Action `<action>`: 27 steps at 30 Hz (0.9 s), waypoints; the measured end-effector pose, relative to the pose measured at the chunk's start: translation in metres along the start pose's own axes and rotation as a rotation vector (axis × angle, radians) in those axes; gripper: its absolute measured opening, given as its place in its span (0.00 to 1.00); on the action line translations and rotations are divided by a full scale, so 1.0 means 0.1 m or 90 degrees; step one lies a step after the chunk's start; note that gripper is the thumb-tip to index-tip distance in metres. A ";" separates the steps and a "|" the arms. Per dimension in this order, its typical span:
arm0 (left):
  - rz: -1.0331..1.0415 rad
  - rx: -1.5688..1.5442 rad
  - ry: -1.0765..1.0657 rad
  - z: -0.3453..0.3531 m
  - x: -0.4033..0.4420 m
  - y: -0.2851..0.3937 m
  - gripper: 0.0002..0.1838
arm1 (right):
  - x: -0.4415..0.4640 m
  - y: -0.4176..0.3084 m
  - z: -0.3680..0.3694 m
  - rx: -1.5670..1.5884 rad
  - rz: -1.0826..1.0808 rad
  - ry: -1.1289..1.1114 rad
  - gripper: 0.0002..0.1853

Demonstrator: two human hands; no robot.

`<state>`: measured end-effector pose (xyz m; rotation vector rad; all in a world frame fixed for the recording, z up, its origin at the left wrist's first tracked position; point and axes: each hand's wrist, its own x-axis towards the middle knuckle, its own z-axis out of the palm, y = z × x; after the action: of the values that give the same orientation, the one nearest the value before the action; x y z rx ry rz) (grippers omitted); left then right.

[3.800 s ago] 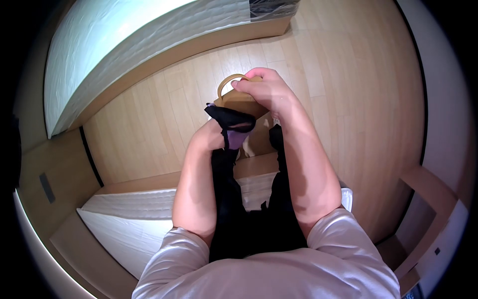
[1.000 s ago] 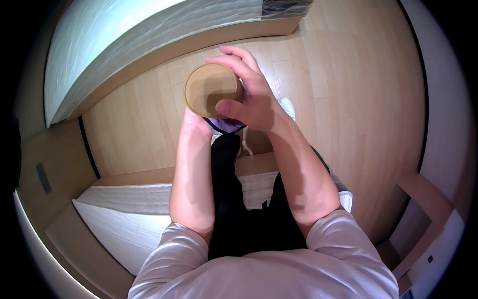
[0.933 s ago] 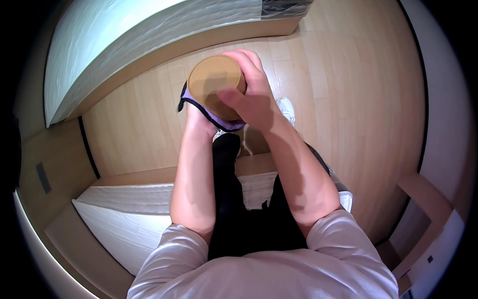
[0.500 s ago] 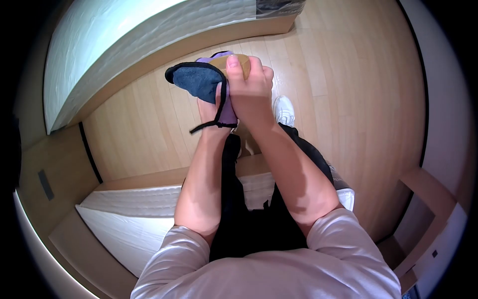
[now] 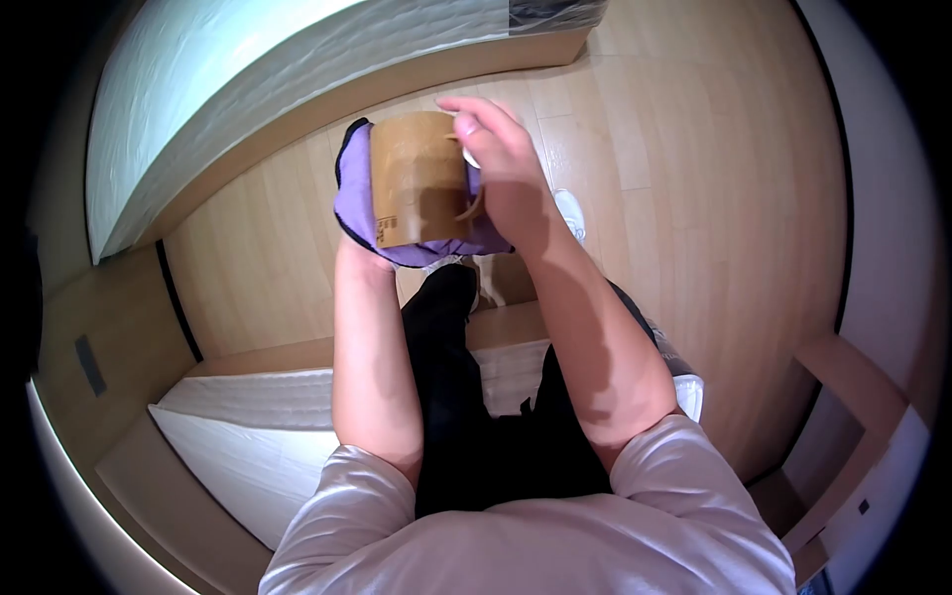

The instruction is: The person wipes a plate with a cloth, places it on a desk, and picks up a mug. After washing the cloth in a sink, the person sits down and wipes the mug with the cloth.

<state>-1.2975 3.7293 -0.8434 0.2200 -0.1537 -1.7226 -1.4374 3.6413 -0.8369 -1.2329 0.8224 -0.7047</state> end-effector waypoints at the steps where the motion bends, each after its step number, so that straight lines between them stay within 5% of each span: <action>1: 0.015 0.038 0.176 0.00 0.04 -0.04 0.37 | 0.02 -0.03 0.00 0.107 0.060 -0.027 0.21; 4: 0.019 0.100 0.357 0.09 0.11 -0.07 0.37 | 0.07 -0.08 0.00 0.502 0.274 -0.119 0.28; 8: -0.065 0.354 0.576 0.24 0.19 -0.12 0.33 | 0.07 -0.04 0.02 0.422 0.272 -0.089 0.26; 15: -0.009 0.312 0.629 0.17 0.20 -0.19 0.29 | 0.00 0.13 0.11 0.023 0.100 -0.072 0.19; 16: -0.010 0.311 0.644 0.13 0.19 -0.22 0.27 | -0.07 0.13 0.17 -0.187 -0.046 -0.035 0.21; 17: 0.032 0.284 0.594 -0.12 0.16 -0.30 0.26 | -0.13 0.13 0.23 -0.398 -0.192 0.004 0.23; 20: 0.272 0.422 0.494 -0.35 0.14 -0.53 0.17 | -0.21 0.15 0.37 -0.474 -0.264 0.081 0.26; 22: 0.227 0.767 0.470 -0.29 0.08 -0.39 0.14 | -0.13 0.26 0.33 -0.409 -0.227 0.088 0.24; 25: 0.229 0.807 0.412 -0.20 0.05 -0.41 0.13 | 0.00 0.31 0.19 -0.260 -0.063 0.166 0.21; 27: 0.357 0.900 0.392 -0.11 0.09 -0.53 0.13 | 0.10 0.34 0.04 0.106 0.174 0.202 0.19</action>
<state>-1.3470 3.7295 -0.8670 1.5442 -0.8623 -0.6670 -1.4279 3.6422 -0.8716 -0.8489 1.1444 -0.7377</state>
